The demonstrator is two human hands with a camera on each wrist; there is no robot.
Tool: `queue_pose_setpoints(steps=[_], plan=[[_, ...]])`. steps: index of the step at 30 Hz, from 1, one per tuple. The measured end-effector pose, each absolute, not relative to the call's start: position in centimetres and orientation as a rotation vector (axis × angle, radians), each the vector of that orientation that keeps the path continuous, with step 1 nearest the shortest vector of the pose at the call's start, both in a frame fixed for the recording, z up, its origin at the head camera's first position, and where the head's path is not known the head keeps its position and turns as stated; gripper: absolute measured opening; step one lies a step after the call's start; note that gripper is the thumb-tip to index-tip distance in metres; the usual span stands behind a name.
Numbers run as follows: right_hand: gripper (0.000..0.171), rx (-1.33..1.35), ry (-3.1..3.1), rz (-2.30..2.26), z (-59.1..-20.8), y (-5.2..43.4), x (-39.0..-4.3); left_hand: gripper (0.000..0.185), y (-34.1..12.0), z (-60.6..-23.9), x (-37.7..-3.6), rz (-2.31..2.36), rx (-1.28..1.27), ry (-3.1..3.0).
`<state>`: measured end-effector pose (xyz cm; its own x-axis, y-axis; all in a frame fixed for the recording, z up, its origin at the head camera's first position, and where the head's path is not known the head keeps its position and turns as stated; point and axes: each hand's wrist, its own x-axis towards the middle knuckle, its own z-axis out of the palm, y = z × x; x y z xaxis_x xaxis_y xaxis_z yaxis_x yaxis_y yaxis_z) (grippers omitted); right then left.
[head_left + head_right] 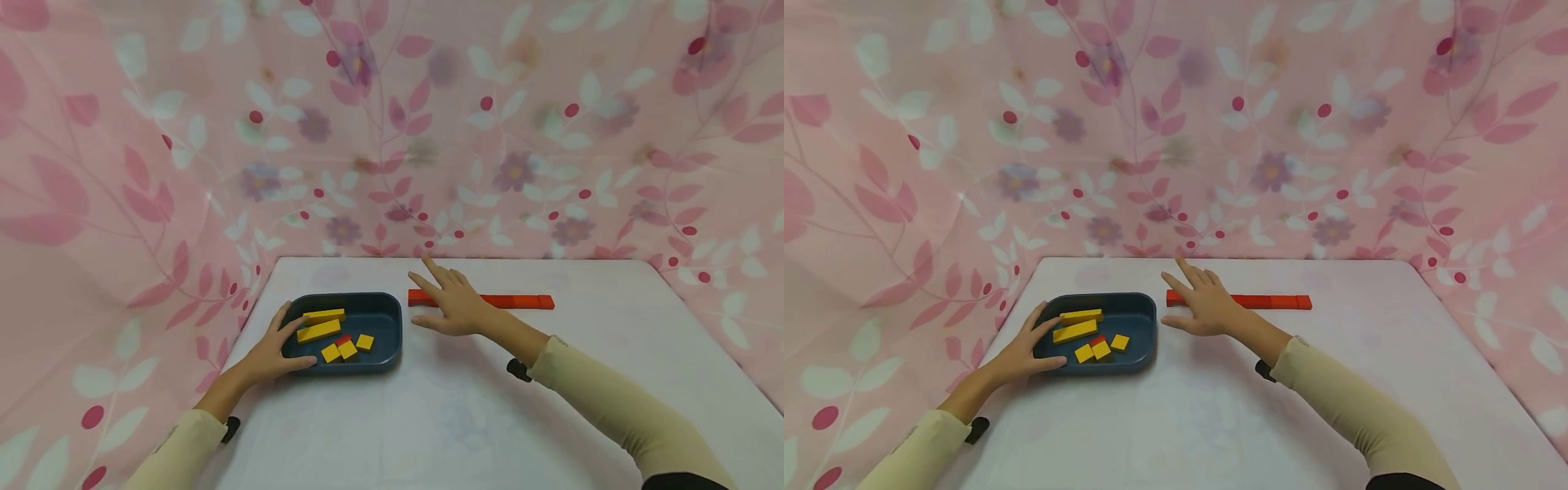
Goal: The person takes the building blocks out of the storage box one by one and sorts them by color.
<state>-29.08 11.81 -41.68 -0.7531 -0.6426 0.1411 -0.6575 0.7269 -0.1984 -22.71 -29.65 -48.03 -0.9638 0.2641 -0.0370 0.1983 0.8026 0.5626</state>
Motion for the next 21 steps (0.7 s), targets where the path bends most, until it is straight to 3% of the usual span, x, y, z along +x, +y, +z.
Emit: queue_pose_setpoints(steps=[21], plan=[[0.085, 1.250, -2.819, 0.485, -42.2, 5.5, -28.7, 0.096, -29.7, -48.2, -22.9, 0.864, 0.380, 2.874]])
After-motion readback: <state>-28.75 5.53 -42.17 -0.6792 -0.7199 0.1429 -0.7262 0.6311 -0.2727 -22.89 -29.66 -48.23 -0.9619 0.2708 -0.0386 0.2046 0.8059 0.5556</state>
